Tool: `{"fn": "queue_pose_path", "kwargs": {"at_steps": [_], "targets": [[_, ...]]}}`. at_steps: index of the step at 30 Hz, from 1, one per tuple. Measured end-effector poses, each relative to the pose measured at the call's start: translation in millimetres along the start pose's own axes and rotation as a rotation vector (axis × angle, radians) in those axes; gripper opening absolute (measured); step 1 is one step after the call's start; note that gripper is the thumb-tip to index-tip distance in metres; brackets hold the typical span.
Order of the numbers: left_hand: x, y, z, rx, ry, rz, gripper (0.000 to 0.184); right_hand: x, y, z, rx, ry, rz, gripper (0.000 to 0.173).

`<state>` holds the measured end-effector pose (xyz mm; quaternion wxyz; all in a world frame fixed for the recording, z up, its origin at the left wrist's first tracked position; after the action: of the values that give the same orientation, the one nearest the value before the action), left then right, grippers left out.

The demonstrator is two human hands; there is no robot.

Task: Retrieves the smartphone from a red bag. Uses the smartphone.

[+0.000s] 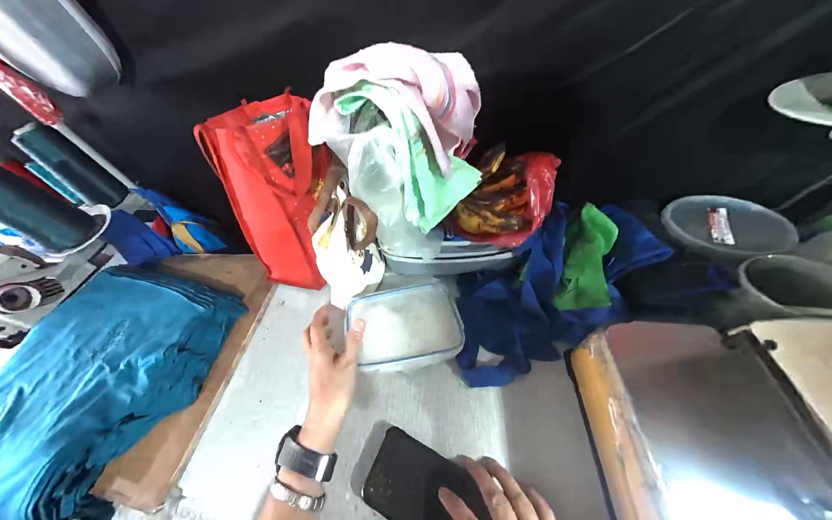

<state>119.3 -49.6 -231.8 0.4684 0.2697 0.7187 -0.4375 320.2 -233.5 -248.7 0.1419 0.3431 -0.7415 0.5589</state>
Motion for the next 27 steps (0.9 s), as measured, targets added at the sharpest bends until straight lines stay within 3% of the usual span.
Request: {"fn": "queue_pose_path", "kwargs": {"at_steps": [3, 8, 11, 14, 16, 18, 21, 24, 27], "targets": [[17, -19, 24, -0.020, -0.029, 0.095, 0.058, -3, -1, 3, -0.099, -0.097, -0.007, 0.056], [23, -45, 71, -0.029, -0.043, 0.223, 0.043, -8, -12, 8, -0.261, -0.101, -0.093, 0.058], [16, -44, 110, 0.020, -0.106, 0.349, 0.045, -19, -16, 5, -0.408, -0.080, -0.216, 0.061], [6, -17, 158, 0.193, -0.123, 0.650, 0.057, -26, -15, 1, -0.526, -0.048, -0.348, 0.071], [1, -2, 189, 0.246, -0.180, 0.758, 0.061, -27, -9, 0, -0.503, 0.000, -0.393, 0.086], [6, 4, 203, 0.197, -0.231, 0.814, 0.062, -28, -7, 0, -0.437, 0.031, -0.479, 0.098], [12, 0, 202, 0.115, -0.330, 0.896, 0.058, -25, -11, 2, -0.349, 0.059, -0.658, 0.090], [10, -3, 201, 0.130, -0.422, 0.952, 0.058, -19, -9, 4, -0.402, -0.080, -0.537, 0.075], [9, -5, 201, 0.134, -0.430, 0.942, 0.063, -16, -9, 5, -0.516, -0.218, -0.324, 0.079]]}}
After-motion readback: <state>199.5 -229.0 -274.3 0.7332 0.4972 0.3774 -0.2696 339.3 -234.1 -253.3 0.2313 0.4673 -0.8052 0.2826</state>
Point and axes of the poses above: each hand's wrist, its own z-axis away from the middle knuckle, its own y-axis out of the palm, x = y × z, the point moved 6 cm from there along -z, towards the middle knuckle, and after that the axes turned 13 degrees about -x, right-handed, at the moved point
